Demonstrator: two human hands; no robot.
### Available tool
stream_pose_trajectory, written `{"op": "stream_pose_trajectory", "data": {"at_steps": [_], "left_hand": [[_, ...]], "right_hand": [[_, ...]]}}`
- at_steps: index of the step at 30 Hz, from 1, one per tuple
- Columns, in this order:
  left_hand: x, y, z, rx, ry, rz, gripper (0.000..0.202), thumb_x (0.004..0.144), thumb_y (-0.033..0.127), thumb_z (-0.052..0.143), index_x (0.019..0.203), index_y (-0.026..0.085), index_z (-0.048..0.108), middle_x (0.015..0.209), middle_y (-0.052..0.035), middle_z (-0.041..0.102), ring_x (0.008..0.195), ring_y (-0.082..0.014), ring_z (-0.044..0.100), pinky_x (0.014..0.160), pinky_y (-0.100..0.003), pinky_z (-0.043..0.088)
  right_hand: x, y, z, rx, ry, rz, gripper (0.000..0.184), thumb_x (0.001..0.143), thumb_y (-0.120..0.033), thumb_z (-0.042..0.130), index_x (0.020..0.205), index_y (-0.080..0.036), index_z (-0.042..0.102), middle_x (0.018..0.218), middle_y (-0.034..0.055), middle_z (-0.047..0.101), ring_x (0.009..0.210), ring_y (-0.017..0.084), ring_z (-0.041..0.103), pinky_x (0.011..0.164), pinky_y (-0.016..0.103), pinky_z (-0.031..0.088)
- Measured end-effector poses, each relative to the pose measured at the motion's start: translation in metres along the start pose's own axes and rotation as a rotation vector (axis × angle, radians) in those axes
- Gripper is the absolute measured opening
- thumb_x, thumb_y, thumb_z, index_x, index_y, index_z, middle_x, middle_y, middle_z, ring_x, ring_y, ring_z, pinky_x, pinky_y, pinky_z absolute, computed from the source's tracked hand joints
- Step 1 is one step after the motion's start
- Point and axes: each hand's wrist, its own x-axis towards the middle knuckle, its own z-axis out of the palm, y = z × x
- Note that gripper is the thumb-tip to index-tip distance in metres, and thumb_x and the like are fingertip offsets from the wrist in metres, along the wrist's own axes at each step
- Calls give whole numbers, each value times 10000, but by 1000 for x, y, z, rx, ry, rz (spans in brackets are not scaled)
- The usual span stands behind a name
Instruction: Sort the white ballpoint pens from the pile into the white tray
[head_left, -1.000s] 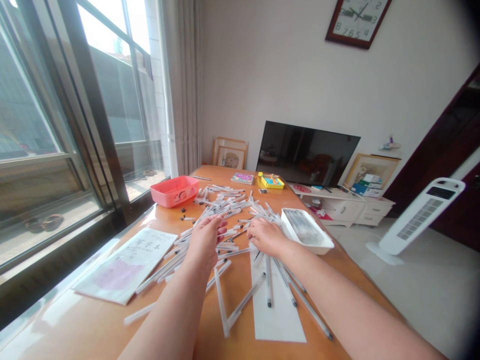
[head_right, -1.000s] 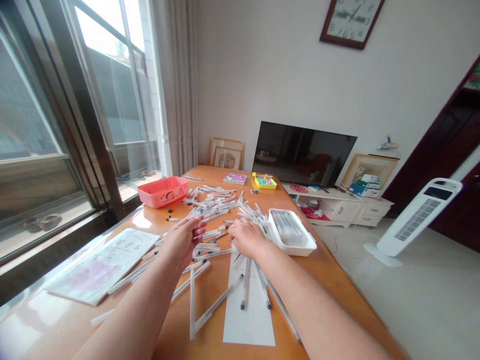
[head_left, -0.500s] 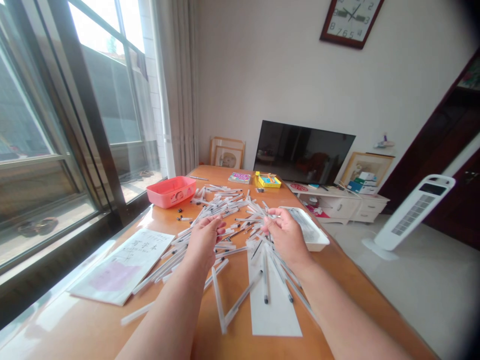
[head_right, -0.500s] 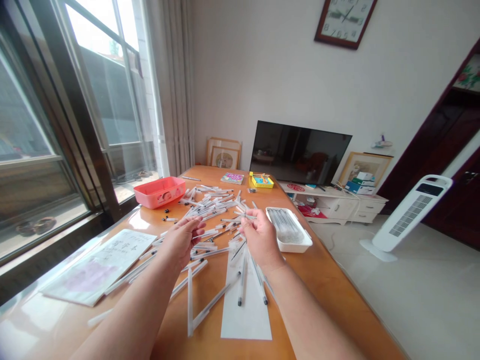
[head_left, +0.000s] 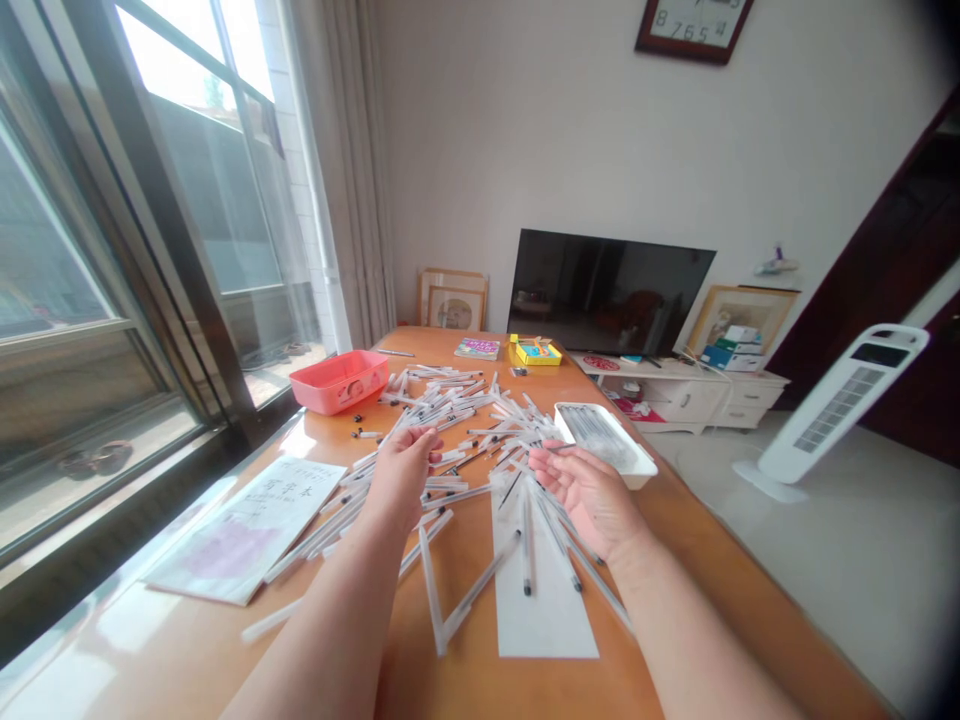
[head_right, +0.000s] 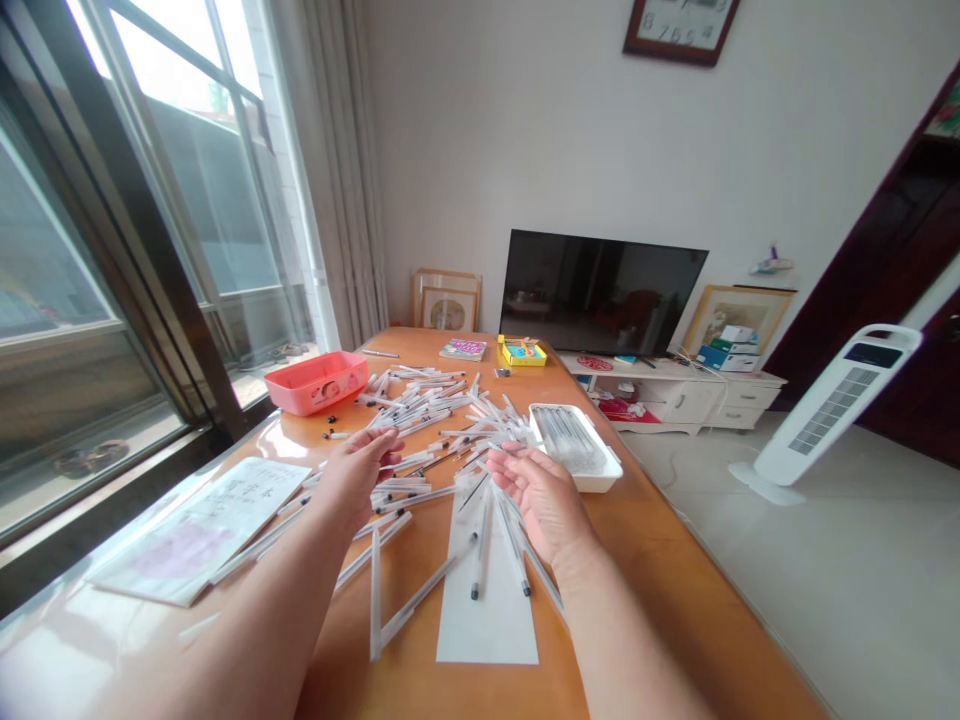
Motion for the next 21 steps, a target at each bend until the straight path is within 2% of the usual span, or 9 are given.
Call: {"op": "stream_pose_trajectory", "data": {"at_steps": [3,7,10,13,17,21], "left_hand": [[2,-3,0,124,-13,73,337,745,435,693,928,154,668,846,-61,700,693,-152,612,626,-261,429],[4,-8,0,467,-38,239,240,798,372,628,911,167,683,794,-48,692,720,-181,619,656,-278,430],[0,-14,4,762,-74,372,182,845,334,575,908,203,685,840,-48,707,784,-198,632,691,-283,426],[-8,-20,12,954,-169,480,164,883,301,532,917,231,677,901,-49,709,828,-196,636,723,-276,427],[-17,-27,22,1067,-309,551,156,889,254,521,925,239,672,944,-57,711,859,-198,643,748,-269,434],[-14,-26,21,1063,-301,553,168,876,225,521,926,235,681,939,-56,726,891,-205,655,777,-273,446]], "right_hand": [[2,2,-3,-30,-6,1,242,767,-329,810,947,-201,709,1031,103,769,1011,234,714,879,325,555],[9,6,-7,-189,97,-25,315,826,-459,723,964,-176,714,859,102,765,800,202,714,683,278,543],[14,8,-9,-299,175,-77,311,819,-431,698,968,-159,725,775,73,738,659,145,640,551,219,458],[18,10,-9,-358,209,-104,286,799,-393,676,947,-155,732,756,57,720,628,131,595,525,212,429],[20,8,-8,-387,216,-112,332,815,-446,626,931,-159,746,757,52,701,633,140,579,514,226,428],[20,3,-9,-368,270,-162,294,792,-428,634,861,-166,748,759,37,666,632,132,542,500,223,422]]}}
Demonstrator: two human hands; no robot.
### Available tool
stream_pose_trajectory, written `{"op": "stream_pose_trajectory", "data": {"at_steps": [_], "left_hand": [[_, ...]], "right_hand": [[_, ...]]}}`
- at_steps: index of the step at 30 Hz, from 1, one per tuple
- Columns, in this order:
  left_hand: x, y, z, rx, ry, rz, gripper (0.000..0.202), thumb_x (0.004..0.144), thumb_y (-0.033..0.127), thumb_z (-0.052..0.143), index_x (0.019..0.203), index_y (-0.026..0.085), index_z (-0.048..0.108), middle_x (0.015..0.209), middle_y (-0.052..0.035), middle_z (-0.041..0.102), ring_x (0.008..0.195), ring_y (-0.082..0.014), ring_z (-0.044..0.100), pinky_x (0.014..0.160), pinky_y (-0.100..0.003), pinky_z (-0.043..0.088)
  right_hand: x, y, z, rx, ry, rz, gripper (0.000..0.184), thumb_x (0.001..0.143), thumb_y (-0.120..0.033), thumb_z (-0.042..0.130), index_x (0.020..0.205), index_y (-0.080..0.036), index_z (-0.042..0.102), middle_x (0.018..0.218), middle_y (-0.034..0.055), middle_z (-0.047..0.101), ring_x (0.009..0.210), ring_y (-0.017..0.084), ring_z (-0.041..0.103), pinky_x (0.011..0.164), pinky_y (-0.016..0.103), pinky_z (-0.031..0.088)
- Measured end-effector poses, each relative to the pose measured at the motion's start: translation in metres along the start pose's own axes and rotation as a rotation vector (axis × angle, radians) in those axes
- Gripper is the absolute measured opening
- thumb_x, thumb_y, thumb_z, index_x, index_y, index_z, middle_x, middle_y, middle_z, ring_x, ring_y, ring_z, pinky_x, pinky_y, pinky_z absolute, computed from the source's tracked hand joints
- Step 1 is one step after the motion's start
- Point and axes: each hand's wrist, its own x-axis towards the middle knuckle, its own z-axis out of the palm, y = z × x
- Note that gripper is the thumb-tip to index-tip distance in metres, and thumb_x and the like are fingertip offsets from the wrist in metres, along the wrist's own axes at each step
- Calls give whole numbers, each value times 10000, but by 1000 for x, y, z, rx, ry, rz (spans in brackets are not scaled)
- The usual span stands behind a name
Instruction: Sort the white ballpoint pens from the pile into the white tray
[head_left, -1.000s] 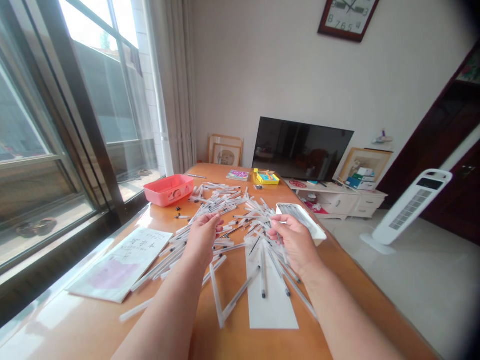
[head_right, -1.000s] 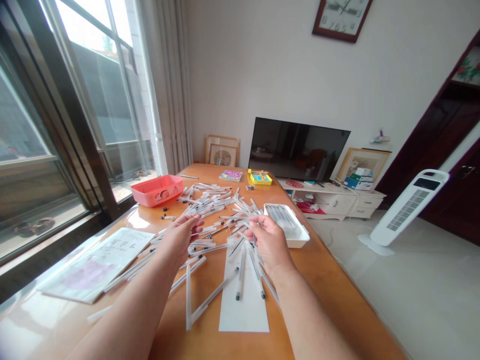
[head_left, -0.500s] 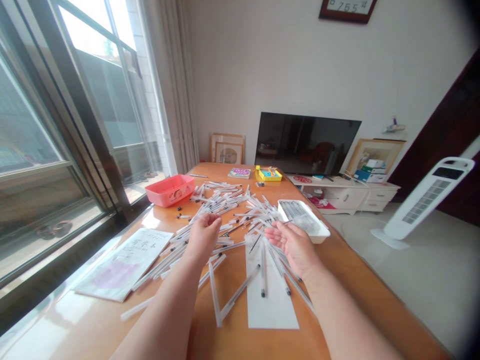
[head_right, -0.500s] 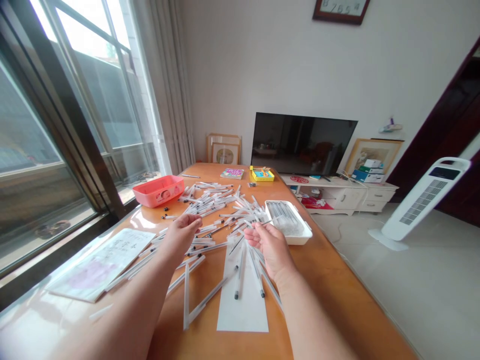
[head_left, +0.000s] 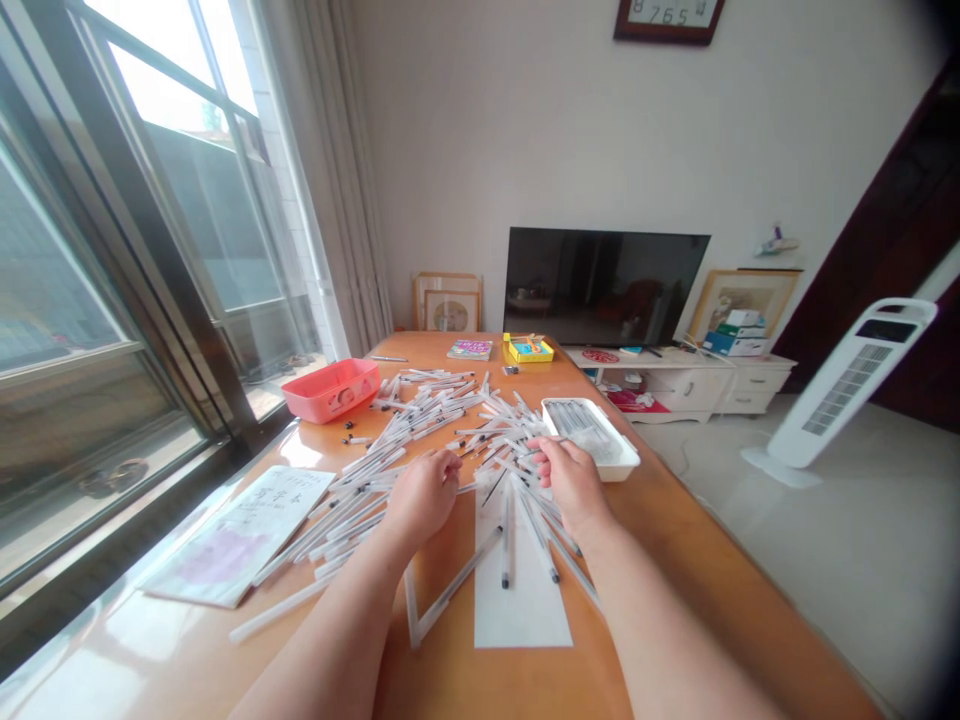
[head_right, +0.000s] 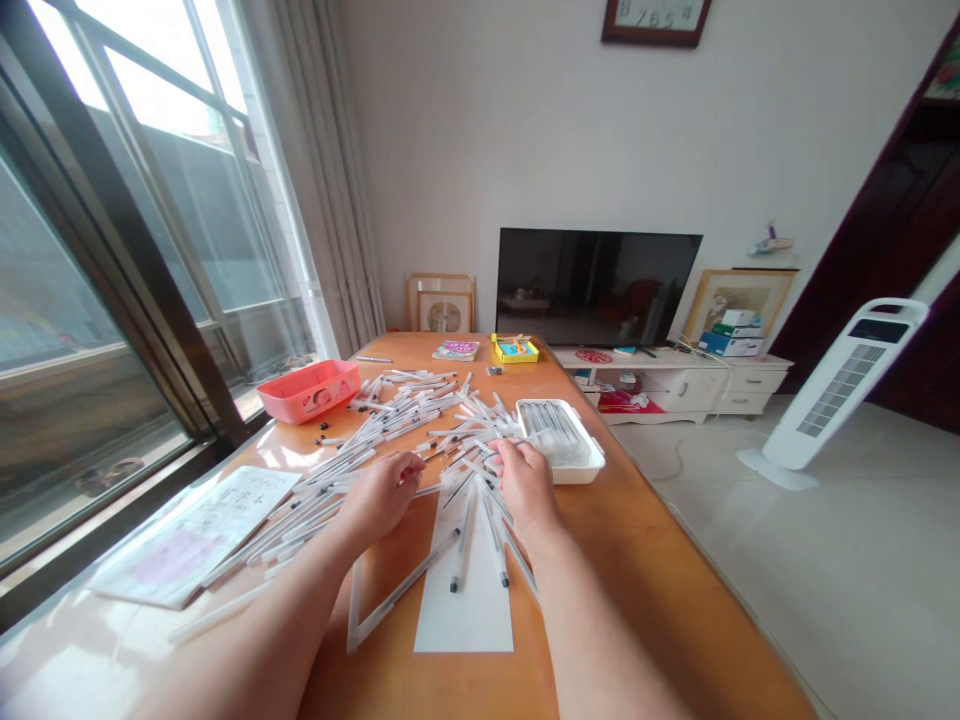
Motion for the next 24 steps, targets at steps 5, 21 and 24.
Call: {"op": "stream_pose_trajectory", "data": {"at_steps": [5,21,24], "left_hand": [[9,-12,-16,-106,136,-196,215,857,271,546,983,215,712,923,-63,749,875,-215,677,763,-281,473],[13,-22,-50,-196,210,-314,247,769,318,600,941,189,719,864,-57,750,761,-193,663,656,-263,446],[1,-16,-64,-77,79,-292,209,790,336,582,896,217,718,821,-37,736,699,-180,632,615,-260,411]], "right_hand": [[0,-3,-3,62,21,2,255,779,-405,623,862,-177,704,855,61,698,792,194,636,569,255,500],[1,-7,-9,159,48,22,232,771,-383,671,895,-197,608,767,38,713,671,170,657,513,237,498],[2,-6,-10,144,46,28,226,761,-393,685,860,-198,627,725,29,702,639,162,638,506,234,480]]}}
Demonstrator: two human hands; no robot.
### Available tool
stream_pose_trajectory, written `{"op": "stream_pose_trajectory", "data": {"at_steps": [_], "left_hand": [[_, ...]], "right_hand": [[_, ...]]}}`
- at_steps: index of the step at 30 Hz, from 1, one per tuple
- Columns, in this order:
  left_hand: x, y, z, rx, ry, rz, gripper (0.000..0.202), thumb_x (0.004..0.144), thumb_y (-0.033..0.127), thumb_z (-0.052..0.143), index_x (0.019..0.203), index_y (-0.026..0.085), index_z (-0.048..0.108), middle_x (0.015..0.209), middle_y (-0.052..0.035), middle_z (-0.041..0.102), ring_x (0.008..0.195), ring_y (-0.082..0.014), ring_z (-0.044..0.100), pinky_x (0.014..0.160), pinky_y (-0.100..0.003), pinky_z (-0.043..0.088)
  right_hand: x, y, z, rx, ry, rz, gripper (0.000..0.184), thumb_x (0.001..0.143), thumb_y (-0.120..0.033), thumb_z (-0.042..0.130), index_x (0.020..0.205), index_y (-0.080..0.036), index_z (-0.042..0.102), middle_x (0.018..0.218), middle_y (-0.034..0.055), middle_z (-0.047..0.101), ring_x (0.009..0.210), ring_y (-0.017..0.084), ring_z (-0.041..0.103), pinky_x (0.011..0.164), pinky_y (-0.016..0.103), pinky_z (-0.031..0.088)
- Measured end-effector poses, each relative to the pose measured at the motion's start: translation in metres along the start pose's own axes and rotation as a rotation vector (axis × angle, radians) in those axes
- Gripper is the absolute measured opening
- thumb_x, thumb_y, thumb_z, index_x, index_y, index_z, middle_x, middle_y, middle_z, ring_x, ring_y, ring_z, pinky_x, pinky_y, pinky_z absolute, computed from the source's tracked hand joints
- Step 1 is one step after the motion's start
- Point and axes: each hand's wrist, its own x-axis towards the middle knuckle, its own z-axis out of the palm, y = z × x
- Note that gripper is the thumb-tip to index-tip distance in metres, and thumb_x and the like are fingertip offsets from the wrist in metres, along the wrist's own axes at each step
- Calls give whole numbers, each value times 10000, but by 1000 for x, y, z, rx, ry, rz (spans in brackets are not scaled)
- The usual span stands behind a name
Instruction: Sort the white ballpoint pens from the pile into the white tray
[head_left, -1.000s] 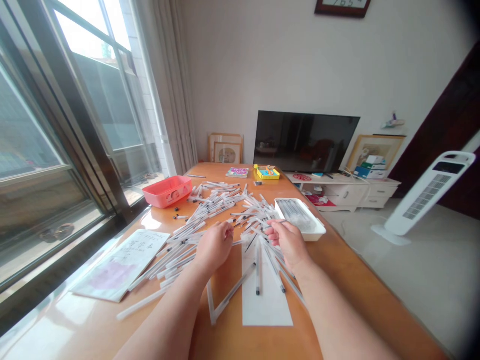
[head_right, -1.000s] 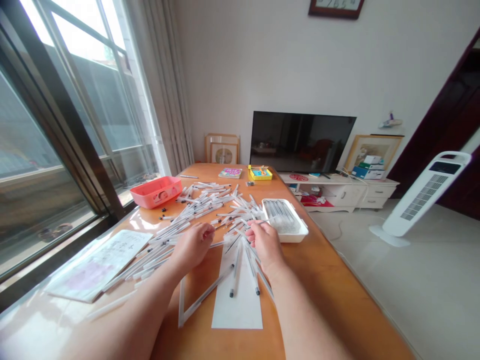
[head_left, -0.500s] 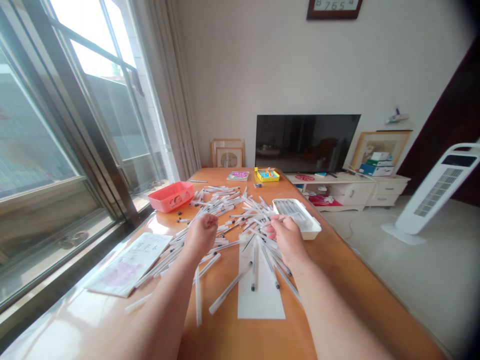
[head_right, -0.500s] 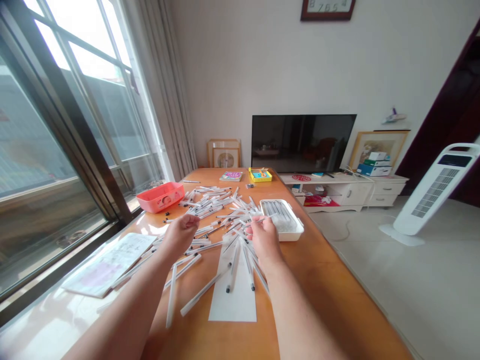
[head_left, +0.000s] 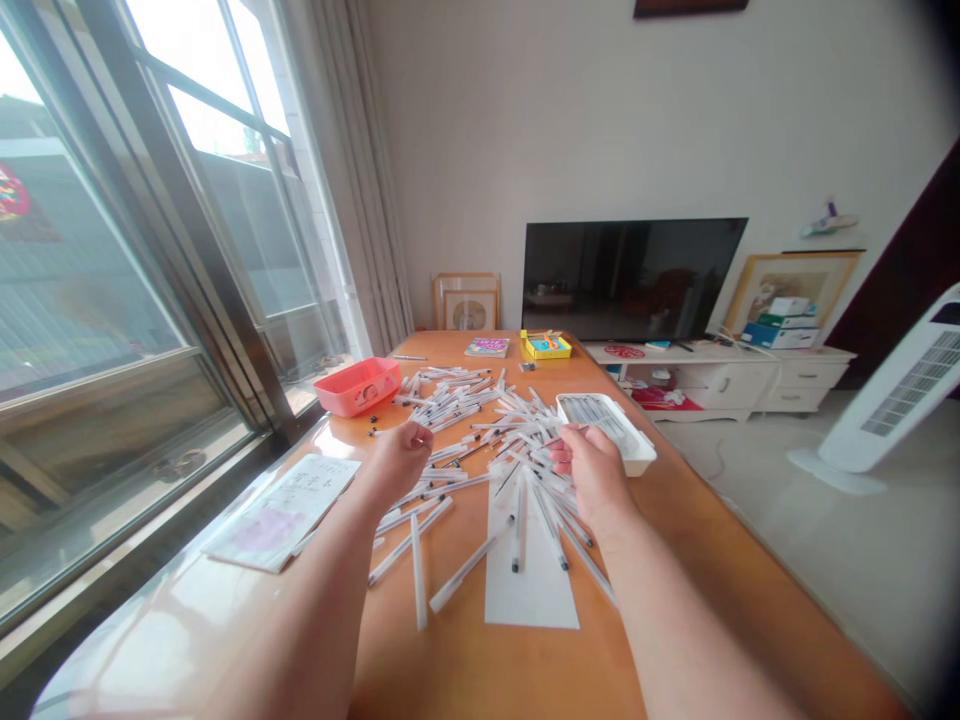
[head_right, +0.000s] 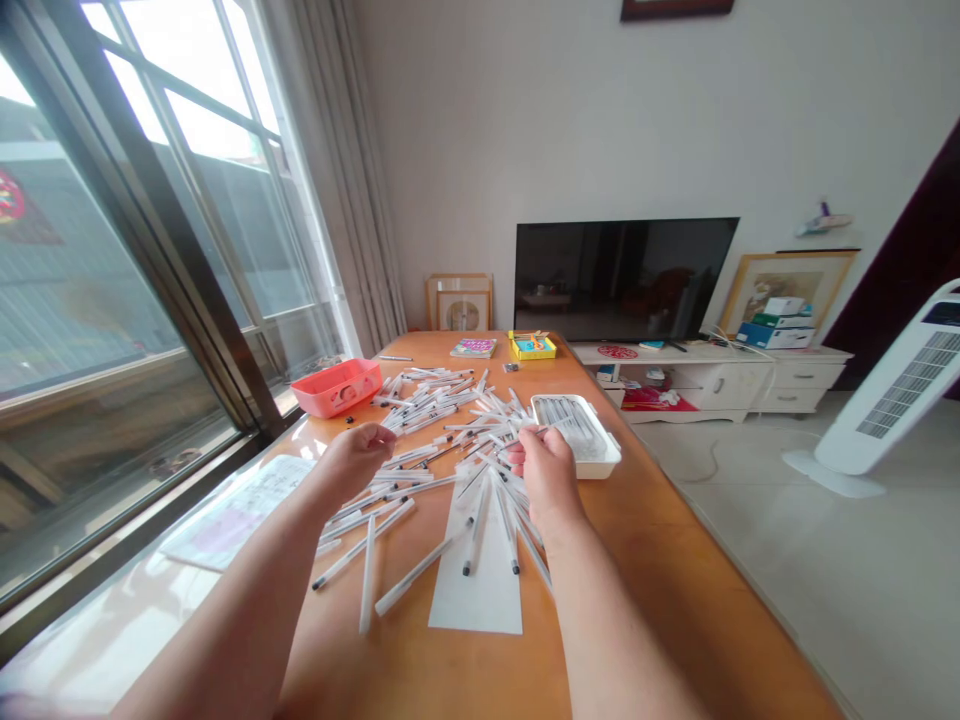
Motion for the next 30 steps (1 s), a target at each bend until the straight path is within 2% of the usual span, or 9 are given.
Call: {"op": "stream_pose_trajectory", "data": {"at_steps": [5,8,11,14,18,21,25,27,30], "left_hand": [[-37,0,-14,269,-135,32,157,783,384,616,761,241,677,721,-40,687,605,-180,565,567,-272,340],[-61,-3,-12,350,-196,29,154,756,400,662,782,248,649,727,-44,683,635,-201,585,587,-282,337],[-78,-4,-5,413,-222,9,141,741,336,657,842,246,615,764,-55,690,679,-228,611,609,-287,342],[-84,-3,0,440,-224,-12,173,744,267,618,913,241,595,823,-75,700,721,-245,629,623,-288,347],[-75,-2,1,380,-175,-23,249,732,238,616,980,233,592,836,-73,704,736,-245,635,624,-290,356],[-57,2,1,117,-63,-52,282,771,281,622,1048,231,603,783,-39,690,693,-211,629,614,-282,385],[-30,22,8,-641,-11,-205,237,797,322,671,967,194,567,709,-15,664,580,-138,607,565,-243,444],[-20,33,13,-985,-36,-289,266,750,271,749,879,190,530,707,-15,668,588,-110,626,571,-210,470],[-10,43,22,-1272,-154,-350,305,698,148,797,804,183,514,739,-33,693,623,-102,668,562,-172,498]], "right_hand": [[-1,0,-1,-4,1,10,220,732,-404,710,798,-210,631,657,12,683,598,163,601,499,249,455],[-3,-2,-1,-2,-5,5,218,731,-399,714,792,-206,631,650,11,678,601,163,595,507,251,450],[-5,-2,1,-21,-19,-11,220,746,-399,708,798,-198,635,652,11,675,597,155,589,511,246,449],[-7,-2,2,-29,-25,-16,222,751,-401,704,798,-196,635,644,11,674,587,150,583,508,241,443],[-8,-1,3,-34,-21,-26,204,759,-386,695,784,-194,632,646,15,676,584,145,583,505,234,438],[-10,-2,4,-31,-30,-32,204,767,-385,696,771,-193,628,652,15,677,579,140,580,496,229,436],[-13,-4,6,47,-81,-16,249,754,-408,741,834,-196,638,714,21,700,609,143,608,506,228,460],[-15,-6,8,113,-101,1,287,740,-420,774,871,-202,643,771,23,716,641,143,632,539,234,491],[-18,-8,10,206,-133,20,298,740,-420,798,879,-206,645,831,27,728,700,149,667,597,245,531]]}}
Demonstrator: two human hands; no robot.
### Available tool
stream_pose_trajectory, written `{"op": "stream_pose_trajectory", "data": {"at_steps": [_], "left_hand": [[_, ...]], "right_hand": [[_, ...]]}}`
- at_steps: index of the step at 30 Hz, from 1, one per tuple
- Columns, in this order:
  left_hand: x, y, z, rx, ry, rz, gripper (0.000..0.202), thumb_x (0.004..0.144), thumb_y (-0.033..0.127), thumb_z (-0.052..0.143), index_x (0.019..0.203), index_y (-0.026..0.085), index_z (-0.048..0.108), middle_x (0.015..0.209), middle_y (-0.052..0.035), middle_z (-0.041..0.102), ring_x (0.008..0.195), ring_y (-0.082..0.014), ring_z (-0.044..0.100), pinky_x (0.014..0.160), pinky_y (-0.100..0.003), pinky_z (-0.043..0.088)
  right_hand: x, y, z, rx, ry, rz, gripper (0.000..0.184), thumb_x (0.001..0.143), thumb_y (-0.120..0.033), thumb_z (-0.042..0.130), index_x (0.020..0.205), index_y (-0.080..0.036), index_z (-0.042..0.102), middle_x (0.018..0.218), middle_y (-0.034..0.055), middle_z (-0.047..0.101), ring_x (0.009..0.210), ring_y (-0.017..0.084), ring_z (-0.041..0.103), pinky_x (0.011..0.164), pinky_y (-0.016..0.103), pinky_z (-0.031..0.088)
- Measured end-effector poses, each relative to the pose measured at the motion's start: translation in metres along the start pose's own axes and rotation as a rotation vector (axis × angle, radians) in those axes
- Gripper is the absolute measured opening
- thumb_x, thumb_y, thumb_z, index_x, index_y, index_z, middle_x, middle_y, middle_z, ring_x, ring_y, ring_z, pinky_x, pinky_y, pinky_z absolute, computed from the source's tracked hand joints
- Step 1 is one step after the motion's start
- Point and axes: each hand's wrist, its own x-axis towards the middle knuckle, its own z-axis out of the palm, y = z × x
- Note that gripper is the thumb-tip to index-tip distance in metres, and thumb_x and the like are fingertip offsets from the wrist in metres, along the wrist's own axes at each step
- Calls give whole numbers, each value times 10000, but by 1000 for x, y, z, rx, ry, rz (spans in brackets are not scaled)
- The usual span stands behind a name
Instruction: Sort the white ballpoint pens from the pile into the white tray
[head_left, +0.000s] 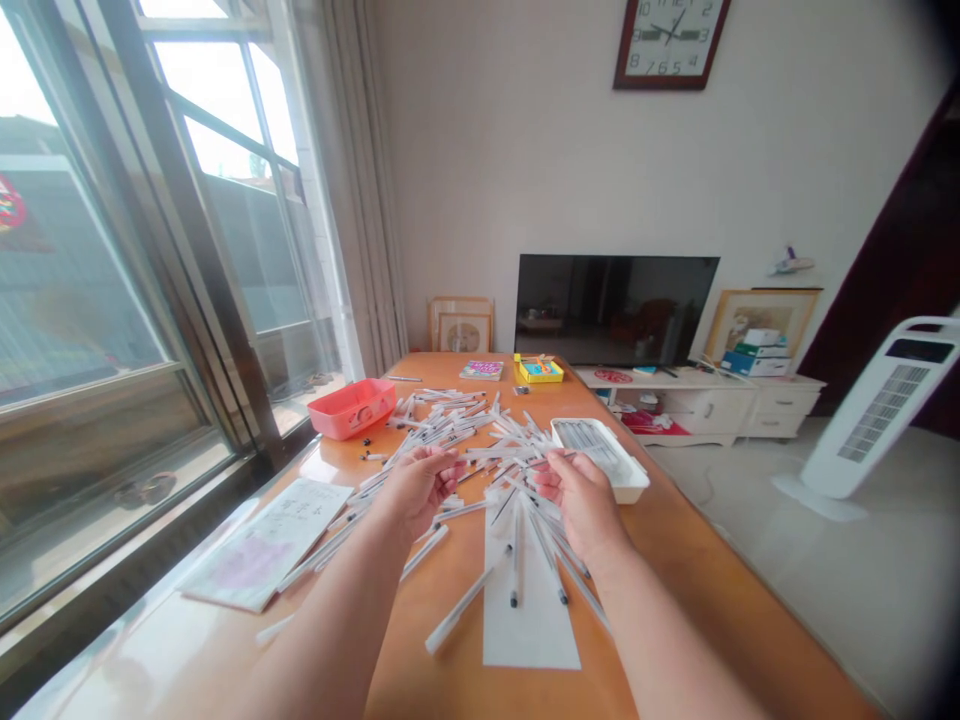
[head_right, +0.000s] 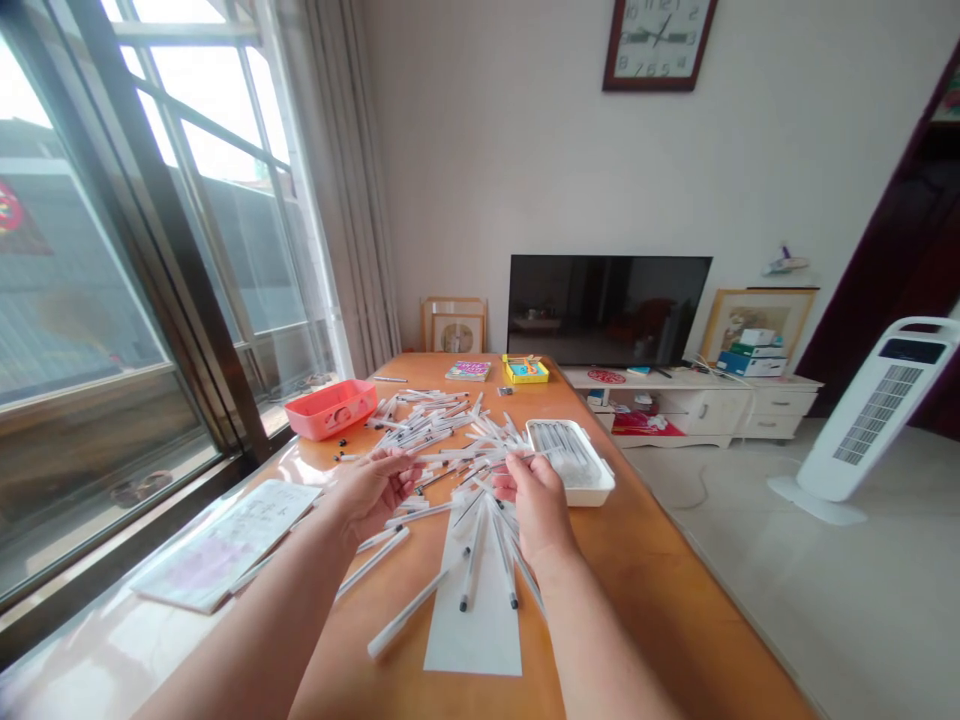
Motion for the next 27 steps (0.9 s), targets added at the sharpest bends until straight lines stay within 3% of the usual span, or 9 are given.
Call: {"op": "stream_pose_trajectory", "data": {"at_steps": [3,9,16,27], "left_hand": [[6,-11,1,-88,-75,-66,263,737,118,782,801,176,534,781,-45,716,627,-103,685,549,-166,525],[12,-33,-6,-157,-10,-154,240,771,85,764,816,174,546,802,-56,733,690,-130,726,574,-181,565],[9,-34,-1,-166,-58,-184,182,791,91,743,810,167,579,770,-51,731,681,-132,727,581,-181,569],[8,-35,-1,-150,-74,-182,207,781,81,752,825,162,567,788,-70,740,684,-127,719,597,-185,564]], "right_hand": [[-2,-2,2,92,-26,24,273,761,-405,792,884,-210,644,851,34,736,746,165,692,614,253,548],[1,-4,-1,105,67,-25,256,786,-415,771,879,-213,643,888,48,746,782,174,699,604,247,552],[3,1,-1,-6,139,-118,319,771,-483,772,881,-211,648,875,48,741,779,185,696,610,266,556],[3,0,-1,-40,138,-143,307,769,-485,763,861,-214,651,839,38,725,742,179,669,596,270,539]]}}
